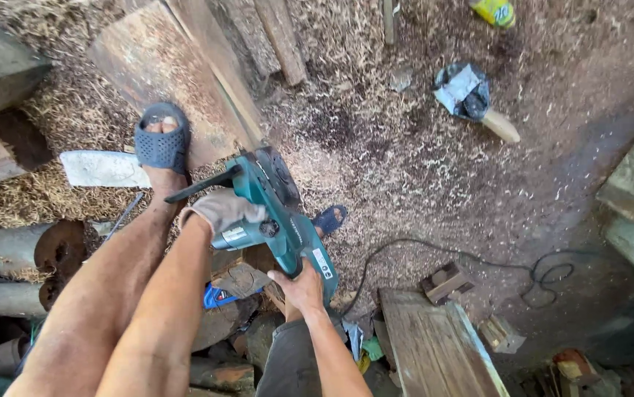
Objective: Using an electric chainsaw to cut wooden blocks into smaller pieces.
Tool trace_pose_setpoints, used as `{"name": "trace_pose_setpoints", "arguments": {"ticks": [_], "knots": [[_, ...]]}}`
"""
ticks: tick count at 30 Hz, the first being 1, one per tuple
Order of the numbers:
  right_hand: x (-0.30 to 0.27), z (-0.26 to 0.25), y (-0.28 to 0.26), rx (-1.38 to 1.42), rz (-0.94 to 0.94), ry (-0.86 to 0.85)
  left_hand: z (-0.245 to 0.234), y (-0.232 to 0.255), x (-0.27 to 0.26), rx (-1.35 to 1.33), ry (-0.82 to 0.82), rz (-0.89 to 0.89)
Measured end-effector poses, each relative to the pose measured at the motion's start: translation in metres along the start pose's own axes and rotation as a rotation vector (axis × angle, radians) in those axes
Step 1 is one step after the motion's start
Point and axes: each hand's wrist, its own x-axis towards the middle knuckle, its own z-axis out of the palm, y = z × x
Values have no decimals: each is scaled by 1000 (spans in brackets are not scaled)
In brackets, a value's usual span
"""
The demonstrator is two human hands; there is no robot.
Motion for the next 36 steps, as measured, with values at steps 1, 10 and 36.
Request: {"name": "trace_pose_setpoints", "arguments": {"ticks": [1,10,36], "knots": [[1,5,3,-28,10,32,6,-5,8,-223,-67,80],[35,23,37,-66,10,69,6,24,1,-214,126,-217],[153,50,94,-33,-144,10,50,27,55,-179,366,-195]]}}
